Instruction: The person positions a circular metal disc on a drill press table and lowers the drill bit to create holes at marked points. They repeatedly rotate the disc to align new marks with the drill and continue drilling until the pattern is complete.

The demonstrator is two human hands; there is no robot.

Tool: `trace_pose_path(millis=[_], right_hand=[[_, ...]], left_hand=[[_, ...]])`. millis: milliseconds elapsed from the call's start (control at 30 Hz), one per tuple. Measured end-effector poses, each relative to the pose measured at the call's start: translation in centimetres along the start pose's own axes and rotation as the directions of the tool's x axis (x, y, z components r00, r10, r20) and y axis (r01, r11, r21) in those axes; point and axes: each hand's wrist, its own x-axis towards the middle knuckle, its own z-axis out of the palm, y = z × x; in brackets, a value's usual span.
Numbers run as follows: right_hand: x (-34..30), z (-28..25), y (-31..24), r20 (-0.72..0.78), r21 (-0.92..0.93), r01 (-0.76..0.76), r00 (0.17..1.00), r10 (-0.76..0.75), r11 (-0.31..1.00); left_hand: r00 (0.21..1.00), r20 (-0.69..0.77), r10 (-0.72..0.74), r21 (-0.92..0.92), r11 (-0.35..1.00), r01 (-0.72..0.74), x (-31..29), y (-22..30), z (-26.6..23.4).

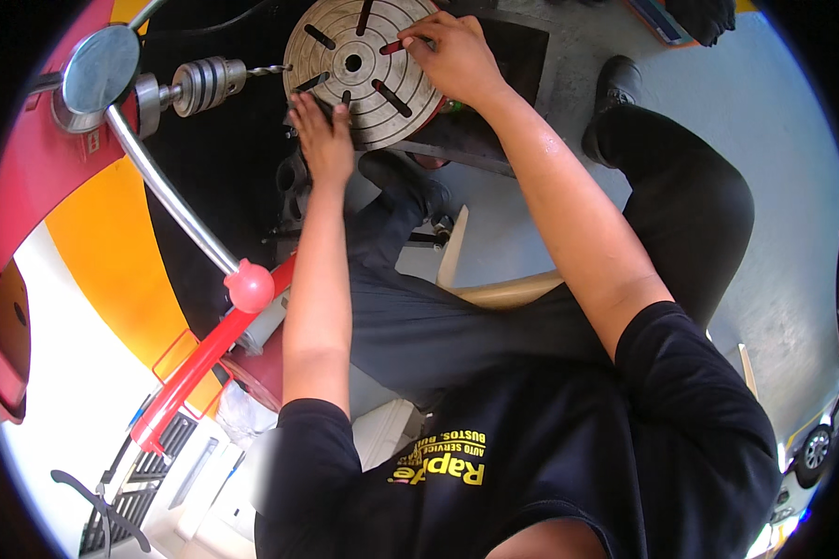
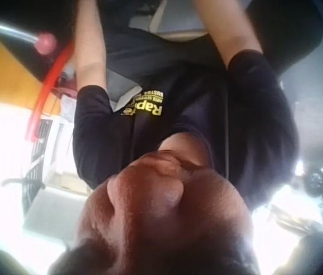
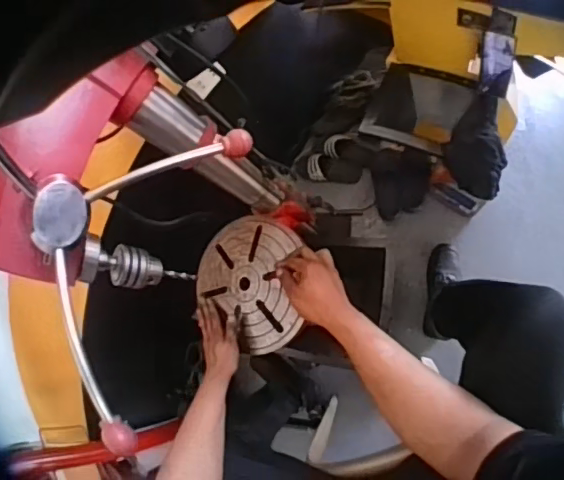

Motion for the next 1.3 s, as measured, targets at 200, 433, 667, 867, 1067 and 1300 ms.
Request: trace_pose_path(millis=[200, 433, 667, 867, 1067, 1300], right_hand=[[-0.1, -0.1, -0.2, -0.005, 0.091, -0.046, 0.999, 0.046, 0.995], [0.2, -0.7, -0.3, -0.009, 0.078, -0.063, 0.998, 0.063, 0.995], [0.2, -1.3, -0.5, 0.025, 0.086, -0.075, 0.997, 0.073, 0.994], [0.1, -1.0, -0.7, 0.033, 0.08, -0.098, 0.995, 0.096, 0.992], [0.1, -1.2, 0.1, -0.01, 0.091, -0.043, 0.999, 0.044, 0.995], [-0.2, -1.2, -1.0, 0.024, 0.149, -0.046, 0.999, 0.043, 0.988]], left_hand=[[0.998, 0.054, -0.025, 0.06, 0.998, 0.022, 0.5, -1.3, 0.8], [0.982, 0.082, -0.17, 0.175, 0.972, 0.154, 10.2, 3.1, -0.4], [0.967, 0.095, -0.236, 0.161, 0.962, 0.22, 11.2, 2.8, -1.5], [0.991, 0.133, -0.003, 0.263, 0.964, -0.032, 7.5, 3.2, 0.6], [0.996, 0.091, -0.003, 0.23, 0.973, -0.019, 9.2, 5.6, 1.4], [0.988, 0.047, -0.147, 0.134, 0.981, 0.139, 13.4, 4.3, -0.3]])
